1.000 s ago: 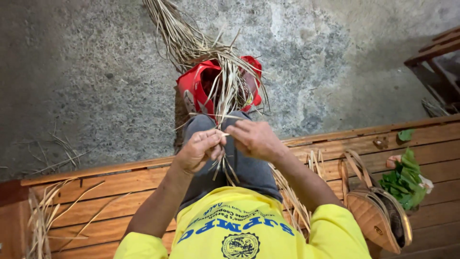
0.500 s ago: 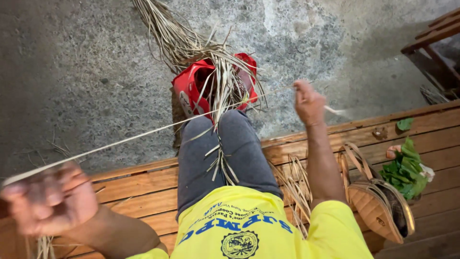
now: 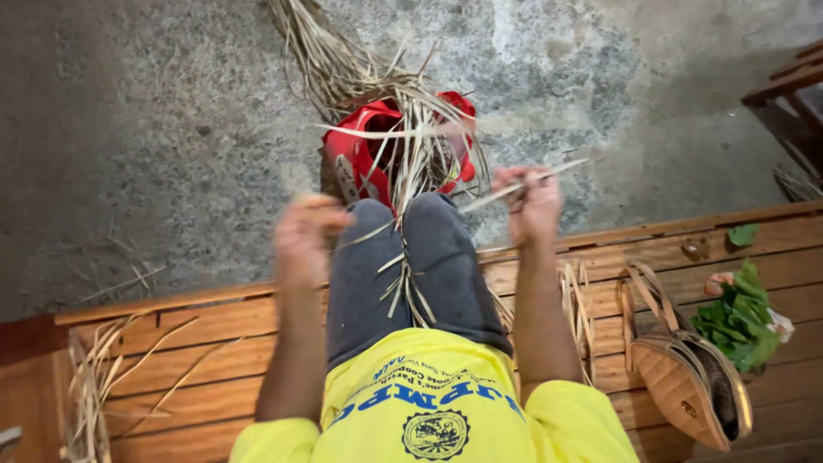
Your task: Weave natural fibers to create a basket or bag
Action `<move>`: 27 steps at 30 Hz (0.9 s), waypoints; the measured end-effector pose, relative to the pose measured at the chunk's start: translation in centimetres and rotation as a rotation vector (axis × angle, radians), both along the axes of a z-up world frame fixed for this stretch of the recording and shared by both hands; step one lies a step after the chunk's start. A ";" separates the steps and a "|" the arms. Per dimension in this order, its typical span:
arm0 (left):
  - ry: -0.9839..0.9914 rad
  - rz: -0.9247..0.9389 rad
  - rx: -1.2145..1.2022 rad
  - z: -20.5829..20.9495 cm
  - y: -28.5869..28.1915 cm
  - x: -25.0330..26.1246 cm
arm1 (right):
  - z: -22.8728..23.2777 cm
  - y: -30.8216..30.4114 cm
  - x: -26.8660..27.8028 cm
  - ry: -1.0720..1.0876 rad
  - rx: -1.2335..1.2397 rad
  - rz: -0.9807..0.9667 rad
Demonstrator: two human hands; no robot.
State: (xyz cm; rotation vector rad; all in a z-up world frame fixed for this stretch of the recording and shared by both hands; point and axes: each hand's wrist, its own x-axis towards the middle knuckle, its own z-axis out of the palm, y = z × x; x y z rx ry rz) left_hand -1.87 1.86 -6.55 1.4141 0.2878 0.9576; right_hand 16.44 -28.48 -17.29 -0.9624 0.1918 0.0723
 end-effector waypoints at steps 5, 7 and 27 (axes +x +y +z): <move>0.494 -0.542 -0.260 -5.2 -4.9 2.7 | 3.2 5.8 -5.2 0.057 0.033 0.183; 0.536 -0.601 -0.325 -7.8 -5.7 2.7 | 3.5 6.8 -5.7 0.018 0.005 0.193; 0.668 -0.704 -0.430 -9.9 -8.4 1.2 | 6.0 8.2 -7.4 -0.265 -0.241 0.185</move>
